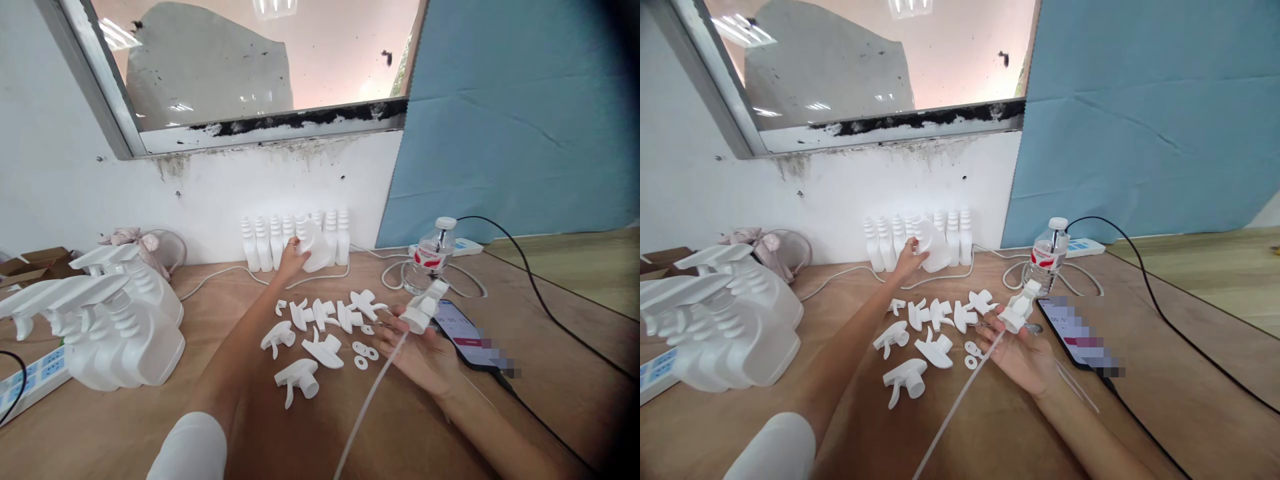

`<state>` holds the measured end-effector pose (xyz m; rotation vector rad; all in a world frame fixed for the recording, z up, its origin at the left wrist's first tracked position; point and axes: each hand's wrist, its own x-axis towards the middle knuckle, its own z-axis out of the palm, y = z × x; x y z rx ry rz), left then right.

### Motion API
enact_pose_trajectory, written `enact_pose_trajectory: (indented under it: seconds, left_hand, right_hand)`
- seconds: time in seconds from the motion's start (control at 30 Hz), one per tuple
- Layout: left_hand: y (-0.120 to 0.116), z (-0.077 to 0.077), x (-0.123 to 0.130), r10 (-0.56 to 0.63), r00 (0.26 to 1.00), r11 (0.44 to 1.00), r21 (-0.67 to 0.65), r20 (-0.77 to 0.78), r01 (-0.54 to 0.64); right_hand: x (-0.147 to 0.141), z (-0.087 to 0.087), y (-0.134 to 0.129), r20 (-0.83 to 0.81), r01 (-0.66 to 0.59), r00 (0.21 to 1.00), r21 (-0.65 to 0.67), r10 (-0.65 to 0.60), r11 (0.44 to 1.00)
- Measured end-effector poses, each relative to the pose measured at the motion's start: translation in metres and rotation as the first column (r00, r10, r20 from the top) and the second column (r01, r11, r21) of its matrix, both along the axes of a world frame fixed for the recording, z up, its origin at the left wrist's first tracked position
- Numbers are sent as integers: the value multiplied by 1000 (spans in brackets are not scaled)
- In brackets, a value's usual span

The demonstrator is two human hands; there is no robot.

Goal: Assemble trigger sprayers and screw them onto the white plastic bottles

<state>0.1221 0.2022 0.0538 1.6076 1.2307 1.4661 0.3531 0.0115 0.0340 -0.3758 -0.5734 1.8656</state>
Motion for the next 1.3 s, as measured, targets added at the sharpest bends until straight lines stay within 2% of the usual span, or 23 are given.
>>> enact_pose_trajectory:
  seconds: [0.13, 0.3, 0.43, 0.6, 0.67, 0.73, 0.87, 0.93, 1.0, 1.07, 1.13, 1.2, 1.3]
  left_hand:
    - [21, -10, 34, -16, 989, 999, 42, -147, 22]
    - [34, -25, 59, 5, 967, 998, 61, -255, 11]
    - [31, -29, 68, 32, 961, 998, 61, -274, -16]
    - [10, -21, 59, 44, 976, 998, 58, -212, -32]
    - [-8, -16, 50, 29, 985, 998, 64, -171, -18]
    - [-37, -11, 41, -12, 991, 998, 61, -130, 20]
    - [-124, -11, 30, -190, 980, 981, 21, -58, 192]
    - [-171, -15, 28, -396, 907, 911, -62, 141, 408]
    - [-212, -22, 28, -443, 856, 863, -130, 267, 488]
    - [-242, -32, 28, -458, 813, 829, -156, 359, 536]
    - [-258, -44, 29, -500, 764, 777, -179, 409, 604]
    - [-263, -55, 29, -553, 740, 731, -203, 383, 652]
    - [-257, -67, 27, -558, 760, 736, -223, 335, 639]
  right_hand:
    - [3, 2, 1, 67, 51, 996, 53, -55, 997]
    - [5, 2, 3, 78, 58, 995, 91, -66, 994]
    - [5, 1, 3, 17, 41, 999, 60, -43, 997]
    - [3, 0, 4, -19, 25, 1000, 42, -24, 999]
    - [3, 0, 5, 0, 20, 1000, 45, -20, 999]
    - [2, 0, 6, 18, -8, 1000, 21, 8, 1000]
    - [0, -3, 7, 26, -64, 998, -63, 65, 996]
    - [-2, -5, 8, 16, -74, 997, -53, 74, 996]
    - [-3, -6, 8, -2, -82, 997, -35, 82, 996]
    - [-2, -8, 9, -20, -74, 997, -40, 73, 996]
    - [-1, -9, 10, -29, -48, 999, -72, 46, 996]
    - [1, -11, 11, -44, -24, 999, -121, 19, 992]
    - [4, -15, 12, -80, -15, 997, -194, -1, 981]
